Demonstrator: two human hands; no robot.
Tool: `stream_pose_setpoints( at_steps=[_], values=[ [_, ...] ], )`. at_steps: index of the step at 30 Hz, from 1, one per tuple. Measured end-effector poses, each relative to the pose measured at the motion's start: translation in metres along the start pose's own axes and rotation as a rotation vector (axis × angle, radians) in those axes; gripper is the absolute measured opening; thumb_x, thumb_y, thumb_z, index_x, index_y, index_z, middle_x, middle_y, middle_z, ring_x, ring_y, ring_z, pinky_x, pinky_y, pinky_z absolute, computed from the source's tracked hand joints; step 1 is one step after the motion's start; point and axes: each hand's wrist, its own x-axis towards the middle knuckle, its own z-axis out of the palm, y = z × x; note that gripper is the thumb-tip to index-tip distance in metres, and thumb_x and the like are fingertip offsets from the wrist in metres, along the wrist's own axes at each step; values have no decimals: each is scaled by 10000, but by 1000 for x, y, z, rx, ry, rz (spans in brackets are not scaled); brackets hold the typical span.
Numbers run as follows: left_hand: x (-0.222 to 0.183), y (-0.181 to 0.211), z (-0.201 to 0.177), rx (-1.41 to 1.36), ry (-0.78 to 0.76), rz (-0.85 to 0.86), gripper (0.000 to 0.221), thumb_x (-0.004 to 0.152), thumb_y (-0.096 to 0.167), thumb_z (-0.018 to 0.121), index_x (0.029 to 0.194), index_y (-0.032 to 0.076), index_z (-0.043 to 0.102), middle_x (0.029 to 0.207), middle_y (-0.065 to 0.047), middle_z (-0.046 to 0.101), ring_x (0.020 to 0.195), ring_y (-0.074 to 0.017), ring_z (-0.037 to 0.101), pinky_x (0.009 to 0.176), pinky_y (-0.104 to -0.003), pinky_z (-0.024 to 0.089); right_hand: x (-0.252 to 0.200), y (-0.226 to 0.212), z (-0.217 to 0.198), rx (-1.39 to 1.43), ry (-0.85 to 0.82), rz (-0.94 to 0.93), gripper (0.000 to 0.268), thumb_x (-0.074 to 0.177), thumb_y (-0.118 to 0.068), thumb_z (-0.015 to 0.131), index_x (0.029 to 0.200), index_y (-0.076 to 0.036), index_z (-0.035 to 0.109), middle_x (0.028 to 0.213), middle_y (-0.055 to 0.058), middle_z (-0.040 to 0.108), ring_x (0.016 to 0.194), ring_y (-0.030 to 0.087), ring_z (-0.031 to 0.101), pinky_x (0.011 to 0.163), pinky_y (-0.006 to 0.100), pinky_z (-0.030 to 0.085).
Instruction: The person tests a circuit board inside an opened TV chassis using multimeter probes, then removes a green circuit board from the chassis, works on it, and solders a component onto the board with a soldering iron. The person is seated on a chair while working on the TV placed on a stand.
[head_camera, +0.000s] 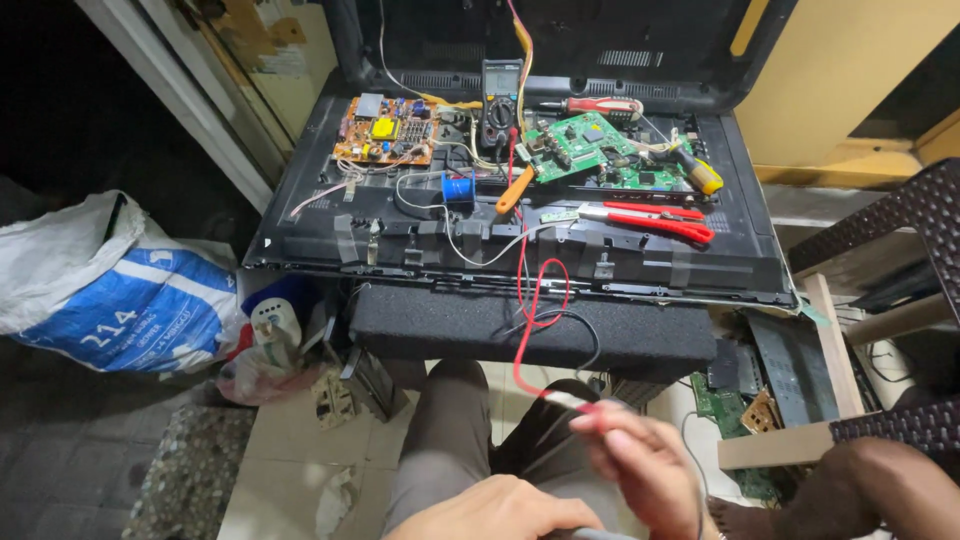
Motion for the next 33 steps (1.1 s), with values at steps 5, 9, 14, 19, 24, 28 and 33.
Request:
stream_pose_setpoints(
  at_steps=[5, 9, 14, 19, 24, 28, 33],
  values=[
    [-7, -49, 1, -2, 26, -75, 268, 998, 244, 592, 1186, 79, 686, 899, -164, 726, 855, -314, 725, 755, -386, 557, 4, -6, -43, 622, -149, -199, 467, 850, -123, 588, 1246, 119, 641, 869, 119, 561, 706, 199, 447, 647, 321, 379],
    [-23, -53, -14, -45, 147, -180, 250, 941, 223, 618, 1116, 77, 722, 850, -114, 748, 753, -210, 722, 679, -333, 547, -1, -10, -44, 845, -173, -294, 441, 890, -78, 572, 1270, 136, 636, 885, 102, 509, 786, 209, 419, 666, 315, 358],
    [-37, -67, -20, -33, 393, -312, 202, 908, 209, 669, 1002, 56, 762, 654, -98, 683, 568, -135, 578, 546, -313, 454, -6, 7, -56, 1084, 7, -322, 453, 772, -16, 566, 1202, 45, 697, 908, 38, 467, 816, 164, 384, 703, 286, 337],
    [-39, -60, -26, 23, 464, -321, 198, 869, 188, 668, 976, 53, 765, 660, -70, 702, 545, -139, 606, 542, -308, 469, -11, -8, -39, 1000, -62, -426, 348, 985, -287, 625, 1024, 54, 683, 807, 27, 376, 772, 167, 327, 699, 323, 299],
    [-43, -70, -25, 64, 450, -363, 201, 847, 184, 697, 977, 60, 786, 651, -81, 702, 529, -145, 592, 529, -306, 454, 8, 30, -67, 922, 7, -436, 559, 1226, -355, 416, 878, 29, 626, 743, 92, 450, 710, 243, 442, 674, 402, 395],
    [-63, -102, -26, -115, 498, -209, 178, 866, 114, 690, 977, 20, 792, 731, -20, 736, 635, -72, 607, 566, -276, 470, 12, 21, -60, 208, 719, -278, 606, 1096, -437, 258, 1096, 44, 627, 943, 162, 673, 894, 304, 669, 882, 450, 543],
    [-80, -118, -26, -199, 611, -196, 143, 920, 124, 695, 925, 18, 791, 617, 32, 550, 567, -42, 428, 513, -248, 330, 11, 66, -108, 199, 724, -349, 655, 1173, -499, 205, 1243, 44, 563, 1057, 171, 645, 892, 315, 648, 826, 450, 526]
  ],
)
